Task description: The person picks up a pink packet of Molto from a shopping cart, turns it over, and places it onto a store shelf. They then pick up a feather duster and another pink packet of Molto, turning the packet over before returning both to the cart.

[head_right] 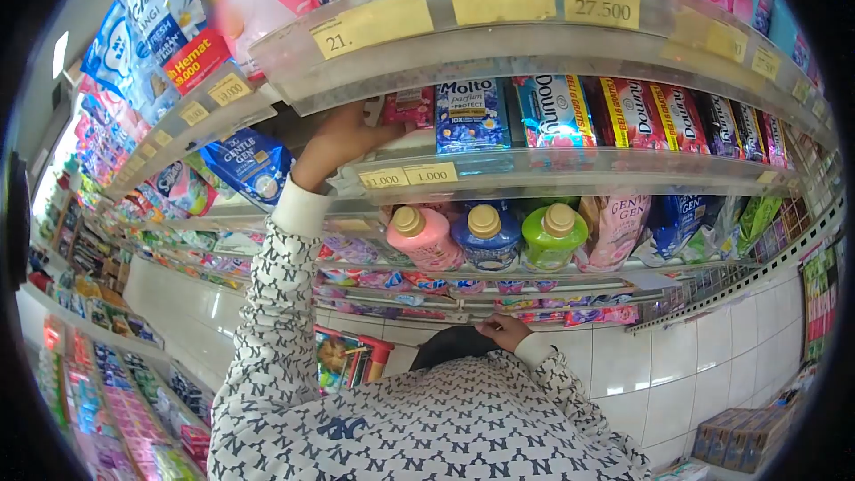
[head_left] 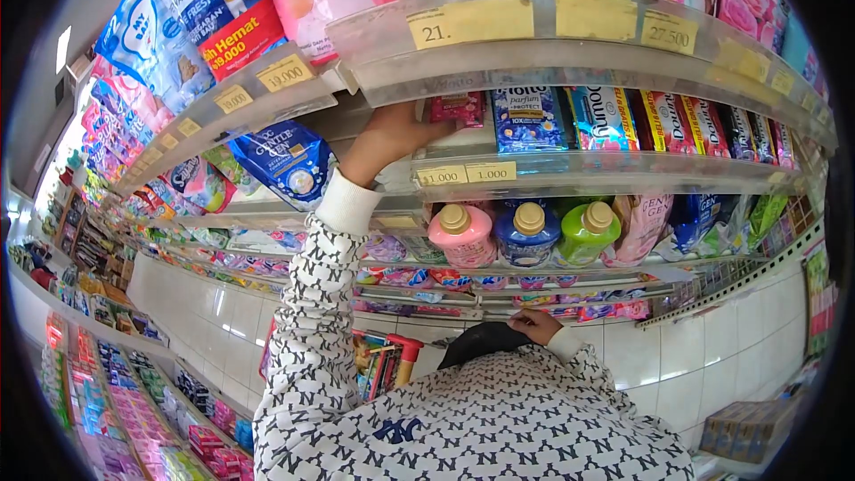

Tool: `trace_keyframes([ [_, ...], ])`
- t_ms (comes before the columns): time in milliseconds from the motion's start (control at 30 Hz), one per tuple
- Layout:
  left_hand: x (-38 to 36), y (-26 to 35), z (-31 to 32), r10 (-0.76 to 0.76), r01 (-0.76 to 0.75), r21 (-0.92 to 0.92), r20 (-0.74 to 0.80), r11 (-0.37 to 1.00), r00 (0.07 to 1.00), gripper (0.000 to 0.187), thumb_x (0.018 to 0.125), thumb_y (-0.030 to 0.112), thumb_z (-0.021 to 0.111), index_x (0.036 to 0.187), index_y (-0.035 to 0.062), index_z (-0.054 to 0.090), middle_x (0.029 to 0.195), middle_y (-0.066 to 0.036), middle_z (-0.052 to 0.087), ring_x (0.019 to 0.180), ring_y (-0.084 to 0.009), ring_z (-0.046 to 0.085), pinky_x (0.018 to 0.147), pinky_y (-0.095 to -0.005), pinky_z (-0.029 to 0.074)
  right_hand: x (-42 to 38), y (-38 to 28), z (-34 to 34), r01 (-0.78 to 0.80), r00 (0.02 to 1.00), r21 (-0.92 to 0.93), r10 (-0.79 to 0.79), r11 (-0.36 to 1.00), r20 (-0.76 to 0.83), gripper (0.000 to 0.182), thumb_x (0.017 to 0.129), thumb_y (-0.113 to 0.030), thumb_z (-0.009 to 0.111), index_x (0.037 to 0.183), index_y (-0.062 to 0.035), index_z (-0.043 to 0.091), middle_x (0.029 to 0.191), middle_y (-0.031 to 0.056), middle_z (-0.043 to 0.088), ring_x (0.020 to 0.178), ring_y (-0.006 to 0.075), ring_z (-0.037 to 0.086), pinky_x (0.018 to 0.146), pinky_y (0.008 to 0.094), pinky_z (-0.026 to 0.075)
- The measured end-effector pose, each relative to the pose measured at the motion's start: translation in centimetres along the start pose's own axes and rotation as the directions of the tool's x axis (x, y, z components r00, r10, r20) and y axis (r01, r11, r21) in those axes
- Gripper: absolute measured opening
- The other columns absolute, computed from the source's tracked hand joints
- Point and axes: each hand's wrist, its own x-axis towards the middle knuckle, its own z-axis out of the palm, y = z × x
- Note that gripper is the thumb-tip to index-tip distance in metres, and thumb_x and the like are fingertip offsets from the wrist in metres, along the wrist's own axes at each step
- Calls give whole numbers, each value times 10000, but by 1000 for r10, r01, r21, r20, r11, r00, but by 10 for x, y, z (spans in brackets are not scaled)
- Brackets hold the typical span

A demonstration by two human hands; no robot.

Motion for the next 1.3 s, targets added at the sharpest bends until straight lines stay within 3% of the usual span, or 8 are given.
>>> trace_keyframes([
  [567, 7, -15, 9, 107, -106, 27, -59, 994, 992, 726, 772, 405, 747, 1328, 12, 497, 1309, -214, 547, 1229, -331, 515, 1021, -380, 398, -9, -14, -8, -51, 999, -73, 51, 996, -8, 445, 911, -450, 619, 1127, -62, 643, 999, 107, 688, 905, 219, 651, 833, 333, 491],
  [633, -4, 7, -2, -109, 113, 52, -68, 992, 992, 716, 746, 488, 723, 1265, 20, 565, 1179, -239, 621, 1081, -367, 609, 945, -406, 463, -11, -20, -9, -44, 999, -57, 44, 997, -1, 435, 918, -436, 617, 1139, -63, 639, 998, 100, 686, 889, 206, 643, 829, 321, 488],
  [867, -105, 15, -34, -34, -93, -372, -320, 924, 947, 433, 921, 248, 618, 1279, 10, 565, 1180, -147, 648, 1088, -246, 621, 948, -350, 464, -20, 46, -25, -93, 996, 5, 92, 996, 10, 435, 948, -417, 580, 1183, -54, 627, 1060, 82, 670, 1027, 157, 599, 927, 287, 442],
  [933, -169, 24, -43, -134, 0, -438, -276, 899, 952, 454, 932, 259, 609, 1311, 17, 546, 1253, -116, 617, 1166, -214, 579, 1021, -361, 417, -19, 108, -29, -311, 932, -193, 338, 930, 127, 497, 947, -464, 535, 1281, -99, 588, 1091, 131, 673, 1062, 210, 611, 968, 317, 424],
  [1000, -241, 10, -19, -333, 135, -745, -123, 653, 935, 666, 863, 417, 658, 1341, -20, 500, 1306, -171, 574, 1217, -279, 550, 1064, -399, 382, -21, 184, -20, -447, 744, -519, 625, 729, 237, 520, 923, -488, 518, 1199, -62, 632, 1083, 128, 660, 1007, 263, 604, 896, 373, 459],
  [1067, -310, 8, 17, -471, 231, -905, 39, 356, 881, 744, 874, 447, 630, 1409, -19, 403, 1357, -177, 528, 1249, -304, 520, 1085, -421, 359, -33, 216, -8, -401, 654, -615, 682, 679, 327, 486, 912, -460, 524, 1172, -66, 641, 1082, 132, 662, 994, 268, 611, 887, 381, 465],
  [1267, -454, 62, 107, -549, 373, -901, 431, -221, 716, 694, 993, 430, 477, 1484, -8, 258, 1471, -137, 393, 1377, -237, 356, 1133, -354, 289, 11, 210, -13, -209, 567, -749, 702, 629, 431, 385, 879, -376, 543, 1090, -80, 668, 1078, 142, 669, 957, 282, 632, 858, 404, 485],
  [1300, -472, 70, 112, -558, 450, -882, 446, -140, 700, 619, 1028, 394, 412, 1482, -1, 271, 1471, -123, 395, 1378, -216, 349, 1132, -336, 283, 31, 203, -17, -141, 568, -771, 689, 622, 451, 368, 874, -362, 547, 1076, -82, 673, 1077, 144, 670, 951, 284, 635, 853, 408, 488],
])
